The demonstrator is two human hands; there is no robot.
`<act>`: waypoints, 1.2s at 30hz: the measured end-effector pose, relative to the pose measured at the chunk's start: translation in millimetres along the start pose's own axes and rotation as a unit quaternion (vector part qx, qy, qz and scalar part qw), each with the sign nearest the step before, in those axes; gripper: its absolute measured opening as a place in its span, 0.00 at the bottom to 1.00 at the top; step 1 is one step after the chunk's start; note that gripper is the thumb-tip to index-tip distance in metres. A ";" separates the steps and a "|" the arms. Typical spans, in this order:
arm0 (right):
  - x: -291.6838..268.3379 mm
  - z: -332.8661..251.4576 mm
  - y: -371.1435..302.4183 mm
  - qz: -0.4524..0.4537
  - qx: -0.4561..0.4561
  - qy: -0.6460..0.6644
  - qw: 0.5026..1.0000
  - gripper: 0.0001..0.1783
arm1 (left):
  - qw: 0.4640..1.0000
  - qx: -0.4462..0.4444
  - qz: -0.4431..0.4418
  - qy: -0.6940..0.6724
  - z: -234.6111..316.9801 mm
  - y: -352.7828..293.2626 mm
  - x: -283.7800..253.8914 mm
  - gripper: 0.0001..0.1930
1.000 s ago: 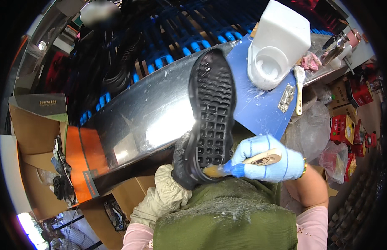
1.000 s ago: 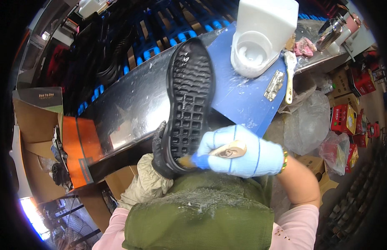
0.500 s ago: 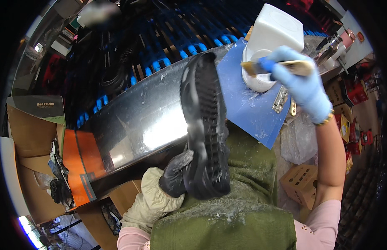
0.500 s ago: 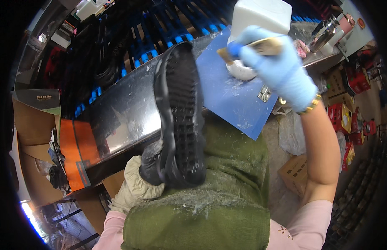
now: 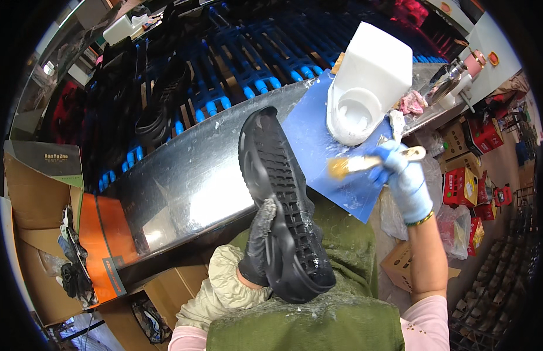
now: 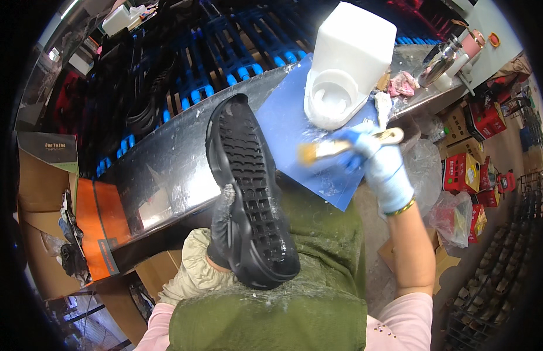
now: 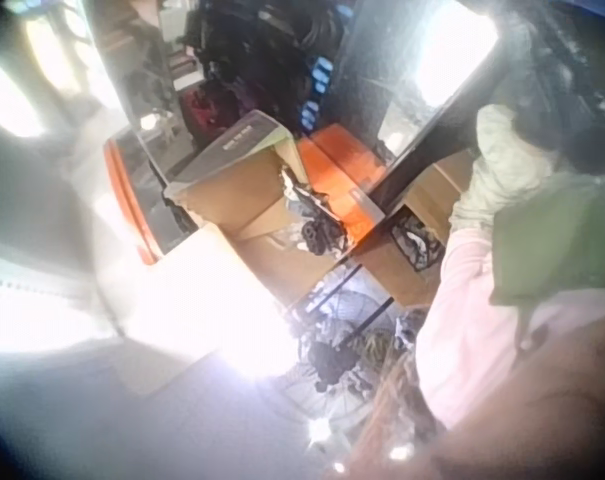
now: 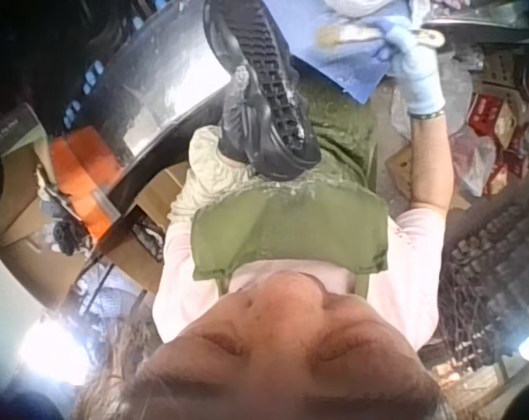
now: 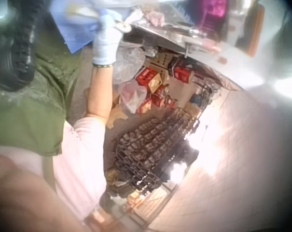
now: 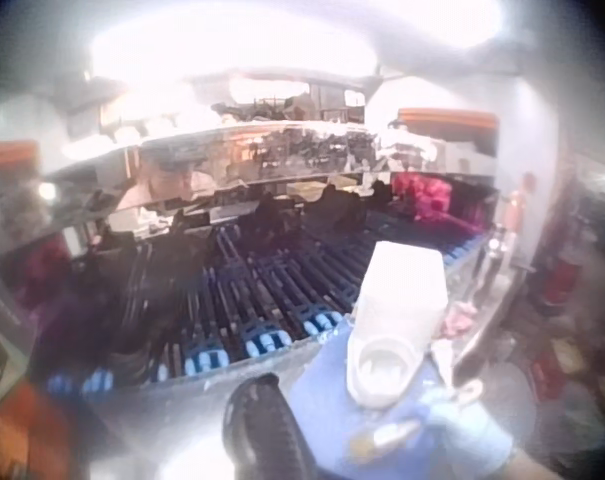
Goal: The person applies a white adhesive to the soles of black shoes using a brush. They repeatedly dip the brush into a container and spread the glue across the tread patterns of multiple shoes on a conveyor belt.
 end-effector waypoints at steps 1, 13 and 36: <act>21.1 2.0 -1.5 -0.046 0.035 -0.030 0.998 0.11 | 1.000 0.014 0.010 -0.004 -1.0 0.1 -1.7 0.21; 96.6 -15.2 -27.6 -0.223 0.032 -0.274 0.935 0.05 | 0.991 -0.069 -0.031 -0.110 -10.2 -18.8 -46.6 0.25; 179.5 -32.4 29.2 -0.155 -0.385 -0.471 0.779 0.05 | 0.996 -0.064 0.034 -0.051 35.3 -48.3 -49.1 0.25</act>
Point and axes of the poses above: each hand's wrist, its own y-axis towards the middle knuckle, its own x-axis out of the palm, z = x × y, the point moved 7 cm from there along y, towards the middle knuckle, and after that the axes turned 9 degrees about x, right-handed, at the moved point
